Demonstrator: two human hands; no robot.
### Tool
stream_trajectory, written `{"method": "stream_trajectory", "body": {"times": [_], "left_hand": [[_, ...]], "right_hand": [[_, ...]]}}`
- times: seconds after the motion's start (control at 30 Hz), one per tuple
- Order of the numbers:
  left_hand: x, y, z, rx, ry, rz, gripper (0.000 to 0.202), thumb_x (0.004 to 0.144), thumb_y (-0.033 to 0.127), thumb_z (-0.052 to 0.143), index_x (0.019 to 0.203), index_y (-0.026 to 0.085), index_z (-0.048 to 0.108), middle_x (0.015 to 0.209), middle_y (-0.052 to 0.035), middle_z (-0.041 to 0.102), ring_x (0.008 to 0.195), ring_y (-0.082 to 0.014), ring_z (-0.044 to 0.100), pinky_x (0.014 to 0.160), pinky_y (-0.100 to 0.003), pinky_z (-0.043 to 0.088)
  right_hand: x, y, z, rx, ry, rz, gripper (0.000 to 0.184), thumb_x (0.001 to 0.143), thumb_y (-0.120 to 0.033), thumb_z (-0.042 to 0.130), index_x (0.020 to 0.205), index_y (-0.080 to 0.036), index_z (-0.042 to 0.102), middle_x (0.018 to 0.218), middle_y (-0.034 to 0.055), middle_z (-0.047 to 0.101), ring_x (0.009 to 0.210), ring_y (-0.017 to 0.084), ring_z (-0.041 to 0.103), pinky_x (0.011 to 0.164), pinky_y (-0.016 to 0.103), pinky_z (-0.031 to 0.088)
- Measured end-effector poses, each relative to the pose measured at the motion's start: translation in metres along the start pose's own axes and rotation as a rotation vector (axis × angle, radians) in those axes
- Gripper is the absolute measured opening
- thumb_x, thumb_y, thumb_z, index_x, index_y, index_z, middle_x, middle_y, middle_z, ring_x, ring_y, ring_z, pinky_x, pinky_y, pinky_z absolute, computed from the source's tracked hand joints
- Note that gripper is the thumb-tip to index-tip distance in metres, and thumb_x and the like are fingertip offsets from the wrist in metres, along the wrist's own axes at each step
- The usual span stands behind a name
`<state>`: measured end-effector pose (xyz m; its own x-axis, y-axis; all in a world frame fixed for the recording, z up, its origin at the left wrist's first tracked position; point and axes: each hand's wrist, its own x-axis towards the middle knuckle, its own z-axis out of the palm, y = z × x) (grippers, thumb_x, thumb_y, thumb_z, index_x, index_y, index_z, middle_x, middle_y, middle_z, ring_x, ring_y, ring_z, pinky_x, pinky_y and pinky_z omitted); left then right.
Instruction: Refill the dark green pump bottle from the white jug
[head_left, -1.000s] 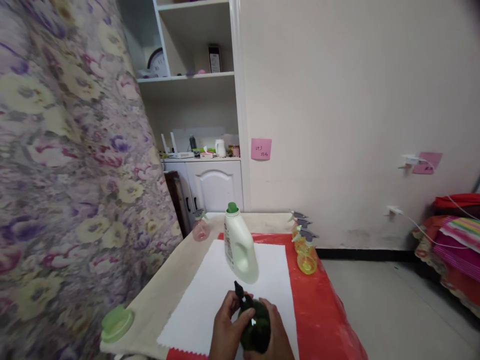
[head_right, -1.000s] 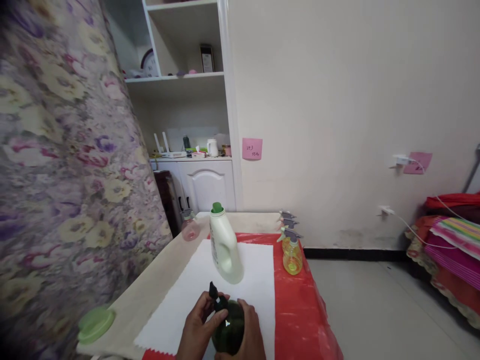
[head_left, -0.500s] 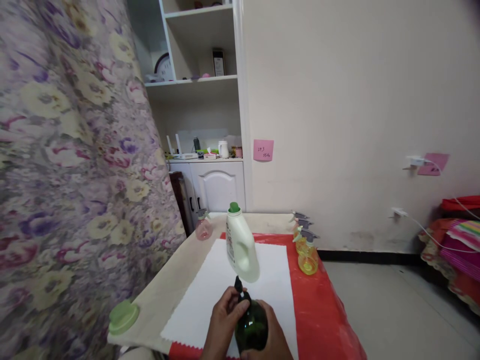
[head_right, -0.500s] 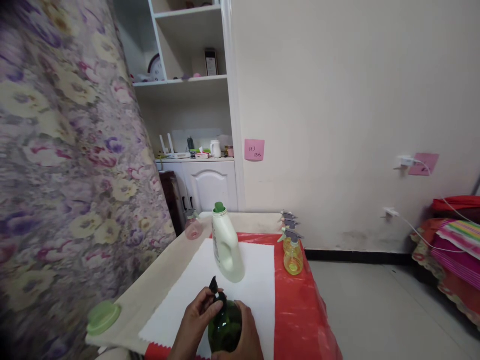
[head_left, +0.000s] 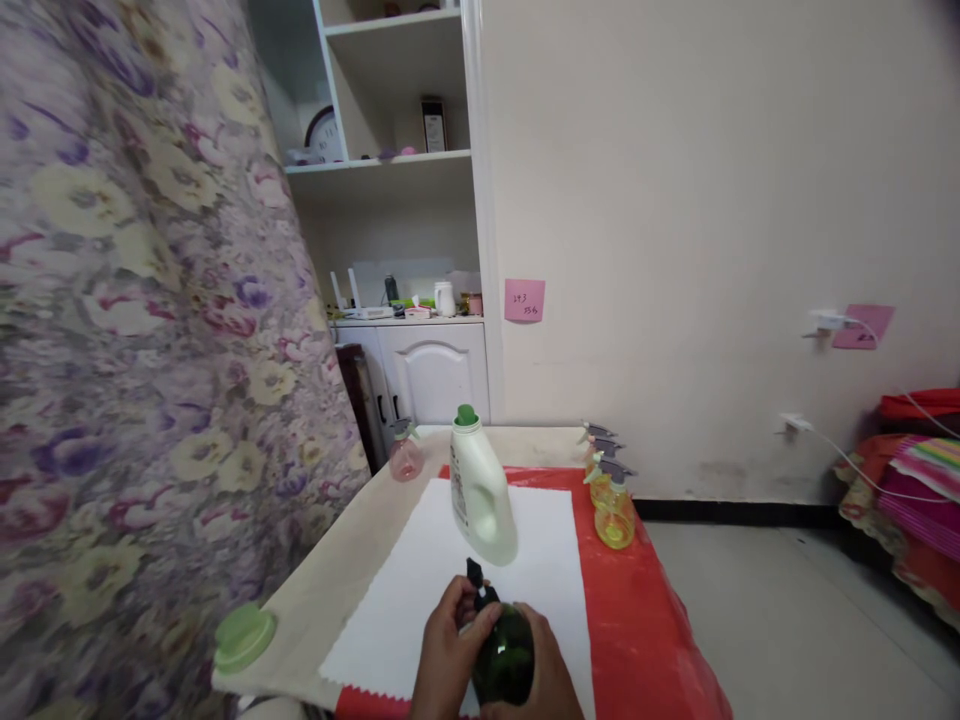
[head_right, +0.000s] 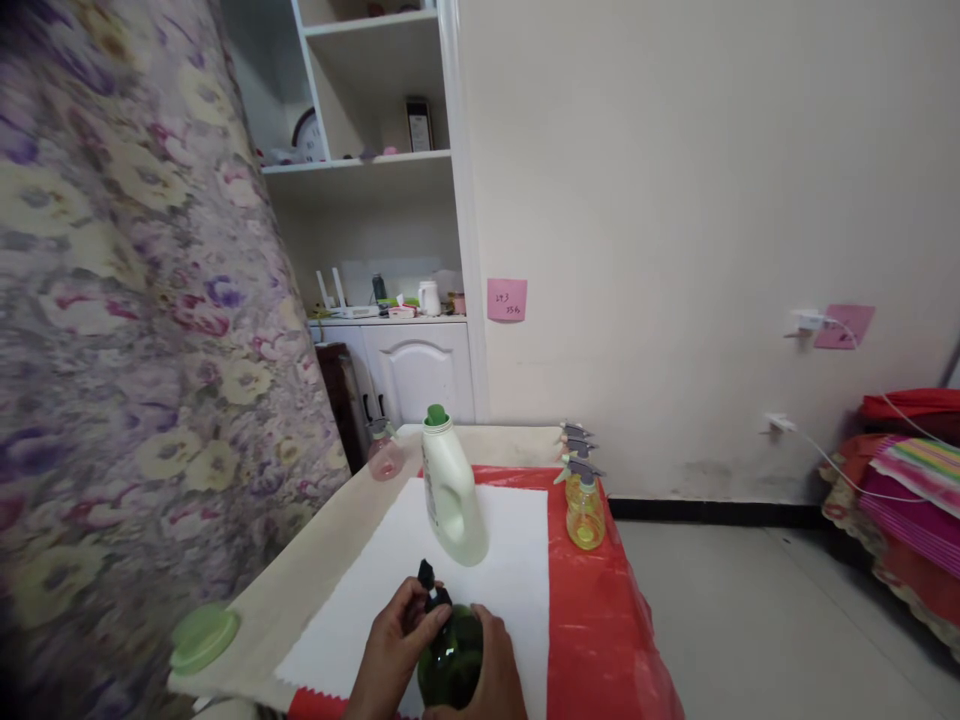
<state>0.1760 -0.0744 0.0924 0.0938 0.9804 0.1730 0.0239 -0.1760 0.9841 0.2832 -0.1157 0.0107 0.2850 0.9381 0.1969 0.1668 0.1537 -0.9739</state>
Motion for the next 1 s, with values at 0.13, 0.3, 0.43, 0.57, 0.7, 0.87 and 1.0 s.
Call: {"method": "stream_trajectory", "body": {"times": [0.13,0.3,0.43,0.57,0.7,0.87,1.0], "left_hand": [[0.002,-0.002,-0.005,-0.031,-0.103,-0.041,0.031,0.067,0.039,0.075,0.090,0.020,0.068,0.076,0.0010,0.070,0.079,-0.0197,0.063,0.074,-0.027,0.047],[0.008,0.006,-0.020,-0.132,-0.350,-0.095,0.040,0.071,0.039,0.072,0.106,0.020,0.069,0.094,-0.0050,0.075,0.097,-0.0257,0.065,0.093,-0.036,0.044],[0.005,0.013,-0.024,-0.179,-0.384,-0.065,0.044,0.074,0.039,0.070,0.115,0.022,0.066,0.105,-0.0069,0.074,0.102,-0.0267,0.064,0.097,-0.040,0.042],[0.000,0.014,-0.019,-0.233,-0.343,-0.056,0.043,0.074,0.043,0.070,0.111,0.023,0.067,0.105,-0.0079,0.074,0.101,-0.0277,0.065,0.095,-0.040,0.044],[-0.001,0.013,-0.013,-0.238,-0.208,-0.114,0.041,0.070,0.048,0.071,0.101,0.022,0.071,0.097,-0.0070,0.076,0.094,-0.0270,0.067,0.091,-0.039,0.047],[0.001,0.017,-0.012,-0.179,-0.232,-0.106,0.043,0.066,0.041,0.077,0.103,0.021,0.071,0.090,-0.0055,0.076,0.093,-0.0254,0.066,0.087,-0.035,0.048],[0.003,0.016,-0.015,-0.171,-0.261,-0.096,0.043,0.069,0.039,0.075,0.109,0.022,0.070,0.094,-0.0045,0.076,0.095,-0.0251,0.066,0.093,-0.038,0.047]], "right_hand": [[0.002,-0.003,-0.006,0.055,-0.062,0.044,0.086,0.040,-0.005,0.065,0.122,-0.022,0.044,0.115,0.0081,0.061,0.109,0.032,0.056,0.095,0.045,0.044],[0.009,-0.006,-0.018,0.365,-0.323,-0.002,0.089,0.041,-0.024,0.081,0.124,-0.023,0.046,0.116,0.0071,0.064,0.107,0.033,0.058,0.093,0.046,0.045],[0.012,-0.011,-0.018,0.560,-0.458,-0.076,0.097,0.044,-0.044,0.086,0.129,-0.022,0.045,0.122,0.0091,0.062,0.113,0.032,0.056,0.098,0.047,0.040],[0.011,-0.010,-0.014,0.584,-0.461,-0.071,0.100,0.043,-0.047,0.086,0.129,-0.022,0.043,0.123,0.0098,0.061,0.114,0.033,0.055,0.098,0.048,0.040],[0.009,-0.004,-0.014,0.431,-0.369,0.025,0.095,0.038,-0.045,0.087,0.121,-0.024,0.046,0.108,0.0066,0.064,0.100,0.032,0.058,0.088,0.047,0.044],[0.010,-0.004,-0.015,0.396,-0.341,0.010,0.090,0.038,-0.043,0.085,0.118,-0.023,0.047,0.106,0.0055,0.064,0.096,0.029,0.058,0.085,0.045,0.045],[0.010,-0.005,-0.014,0.431,-0.343,-0.011,0.091,0.040,-0.044,0.084,0.120,-0.023,0.046,0.108,0.0067,0.064,0.097,0.029,0.058,0.084,0.044,0.045]]}}
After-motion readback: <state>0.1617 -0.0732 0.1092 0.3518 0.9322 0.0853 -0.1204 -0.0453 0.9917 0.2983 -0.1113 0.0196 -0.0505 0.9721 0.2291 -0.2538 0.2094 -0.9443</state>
